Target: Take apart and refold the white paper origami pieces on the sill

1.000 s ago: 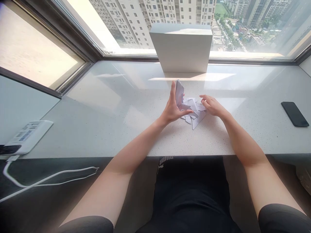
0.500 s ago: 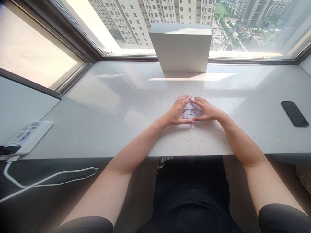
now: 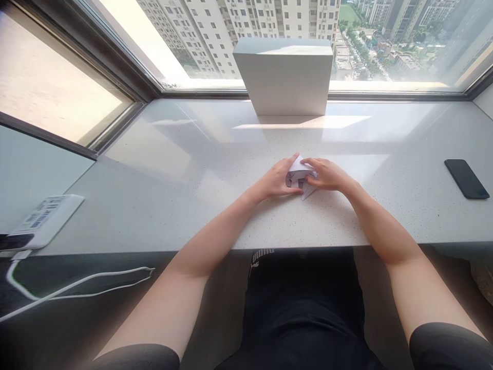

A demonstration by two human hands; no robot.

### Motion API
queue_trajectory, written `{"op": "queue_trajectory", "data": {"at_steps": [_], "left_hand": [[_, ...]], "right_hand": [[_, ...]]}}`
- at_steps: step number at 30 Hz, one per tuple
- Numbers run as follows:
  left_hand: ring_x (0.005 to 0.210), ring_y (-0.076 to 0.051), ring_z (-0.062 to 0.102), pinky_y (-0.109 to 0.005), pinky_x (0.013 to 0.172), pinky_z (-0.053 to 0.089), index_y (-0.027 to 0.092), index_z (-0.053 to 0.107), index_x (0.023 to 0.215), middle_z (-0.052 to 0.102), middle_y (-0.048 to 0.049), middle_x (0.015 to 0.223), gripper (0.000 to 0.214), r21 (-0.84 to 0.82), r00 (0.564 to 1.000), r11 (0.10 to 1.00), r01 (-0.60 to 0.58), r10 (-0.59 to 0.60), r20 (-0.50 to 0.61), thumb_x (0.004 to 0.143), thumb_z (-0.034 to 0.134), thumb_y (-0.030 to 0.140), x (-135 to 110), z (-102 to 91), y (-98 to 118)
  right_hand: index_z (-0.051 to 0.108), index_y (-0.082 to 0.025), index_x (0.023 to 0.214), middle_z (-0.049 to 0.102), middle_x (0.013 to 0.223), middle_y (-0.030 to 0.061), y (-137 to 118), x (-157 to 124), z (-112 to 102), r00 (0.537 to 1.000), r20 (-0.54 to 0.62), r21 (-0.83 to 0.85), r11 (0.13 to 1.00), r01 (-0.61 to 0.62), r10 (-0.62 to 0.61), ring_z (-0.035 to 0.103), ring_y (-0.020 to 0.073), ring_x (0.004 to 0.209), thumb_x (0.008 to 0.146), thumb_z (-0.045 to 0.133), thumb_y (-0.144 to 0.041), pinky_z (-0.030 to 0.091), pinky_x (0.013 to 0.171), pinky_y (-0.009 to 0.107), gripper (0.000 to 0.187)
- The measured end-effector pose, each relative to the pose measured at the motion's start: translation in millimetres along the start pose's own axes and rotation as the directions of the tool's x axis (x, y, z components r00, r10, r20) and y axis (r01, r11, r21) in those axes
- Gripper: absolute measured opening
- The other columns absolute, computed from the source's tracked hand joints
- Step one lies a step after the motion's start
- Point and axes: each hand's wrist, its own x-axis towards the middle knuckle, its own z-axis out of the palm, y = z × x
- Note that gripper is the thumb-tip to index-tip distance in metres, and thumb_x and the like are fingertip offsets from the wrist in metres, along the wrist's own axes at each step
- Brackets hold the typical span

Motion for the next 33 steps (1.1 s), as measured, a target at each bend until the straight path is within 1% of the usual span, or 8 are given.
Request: {"op": "queue_trajectory", "data": {"at_steps": [3, 8, 10, 12, 18, 21, 27, 33], "left_hand": [[0.158, -0.046, 0.068, -0.063, 0.131, 0.060, 0.026, 0.040, 0.193, 0.065, -0.0239, 0.176, 0.118, 0.000, 0.997, 1.000, -0.016, 0.016, -0.070, 0.092, 0.098, 0.043, 1, -0.9, 2], [0.142, -0.041, 0.076, -0.053, 0.114, 0.069, 0.022, 0.047, 0.188, 0.069, -0.0226, 0.170, 0.099, 0.003, 0.981, 1.000, 0.022, -0.021, -0.195, 0.097, 0.083, 0.034, 2, -2.8, 2], [0.137, -0.040, 0.078, -0.050, 0.110, 0.070, 0.021, 0.054, 0.183, 0.073, -0.0219, 0.166, 0.092, -0.005, 0.969, 0.999, 0.037, -0.037, -0.243, 0.096, 0.081, 0.033, 3, -3.3, 1], [0.140, -0.040, 0.079, -0.050, 0.112, 0.070, 0.021, 0.061, 0.178, 0.076, -0.0210, 0.165, 0.084, -0.013, 0.959, 0.999, 0.033, -0.036, -0.281, 0.097, 0.080, 0.031, 4, -3.6, 0], [0.151, -0.041, 0.077, -0.057, 0.126, 0.067, 0.025, 0.067, 0.171, 0.078, -0.0186, 0.168, 0.070, -0.069, 0.936, 0.997, -0.019, -0.007, -0.351, 0.103, 0.082, 0.030, 7, -5.8, 1], [0.154, -0.040, 0.076, -0.057, 0.129, 0.066, 0.025, 0.069, 0.170, 0.078, -0.0185, 0.167, 0.066, -0.109, 0.926, 0.994, -0.029, -0.014, -0.378, 0.106, 0.083, 0.031, 7, -8.2, 3], [0.125, -0.031, 0.085, -0.049, 0.113, 0.073, 0.024, 0.076, 0.162, 0.086, -0.0155, 0.152, 0.051, -0.187, 0.920, 0.982, -0.022, -0.054, -0.389, 0.112, 0.077, 0.033, 7, -13.2, 4], [0.121, -0.031, 0.085, -0.046, 0.101, 0.072, 0.024, 0.087, 0.134, 0.091, -0.0144, 0.136, 0.029, -0.233, 0.870, 0.972, 0.039, -0.148, -0.470, 0.115, 0.077, 0.044, 9, -17.3, -2]], "right_hand": [[0.074, -0.023, 0.163, 0.088, 0.143, 0.0180, -5, 0, -2, 0.999, -0.050, -0.019, 1.000, -0.011, 0.010, 0.082, 0.0342, 0.100, 0.106, 0.069, -0.038, 0.066, 0.096, 0.051, 0.060], [0.075, -0.024, 0.157, 0.090, 0.131, 0.0165, -7, 0, -3, 0.987, -0.149, 0.011, 0.999, -0.052, 0.053, 0.079, 0.0323, 0.089, 0.105, 0.068, -0.040, 0.064, 0.087, 0.048, 0.055], [0.076, -0.026, 0.155, 0.091, 0.126, 0.0153, -7, 1, -3, 0.981, -0.184, 0.032, 0.998, -0.062, 0.067, 0.079, 0.0332, 0.091, 0.105, 0.069, -0.042, 0.064, 0.086, 0.047, 0.052], [0.076, -0.027, 0.153, 0.090, 0.128, 0.0150, -7, 1, -3, 0.973, -0.219, 0.052, 0.997, -0.059, 0.069, 0.080, 0.0343, 0.095, 0.105, 0.069, -0.043, 0.065, 0.088, 0.048, 0.051], [0.077, -0.030, 0.153, 0.087, 0.145, 0.0140, -10, 3, -5, 0.947, -0.309, 0.139, 0.989, -0.050, 0.091, 0.080, 0.0406, 0.125, 0.101, 0.072, -0.041, 0.065, 0.114, 0.060, 0.053], [0.077, -0.030, 0.154, 0.086, 0.149, 0.0131, -10, 5, -6, 0.926, -0.354, 0.247, 0.968, -0.042, 0.131, 0.079, 0.0410, 0.131, 0.100, 0.071, -0.038, 0.065, 0.116, 0.062, 0.055], [0.077, -0.031, 0.153, 0.082, 0.152, 0.0125, -7, 7, -5, 0.879, -0.429, 0.336, 0.940, -0.061, 0.210, 0.078, 0.0416, 0.134, 0.101, 0.070, -0.038, 0.067, 0.114, 0.063, 0.053], [0.071, -0.034, 0.159, 0.078, 0.151, 0.0121, 1, 10, -5, 0.843, -0.461, 0.361, 0.927, -0.106, 0.276, 0.077, 0.0397, 0.133, 0.106, 0.070, -0.050, 0.071, 0.109, 0.059, 0.056]]}}
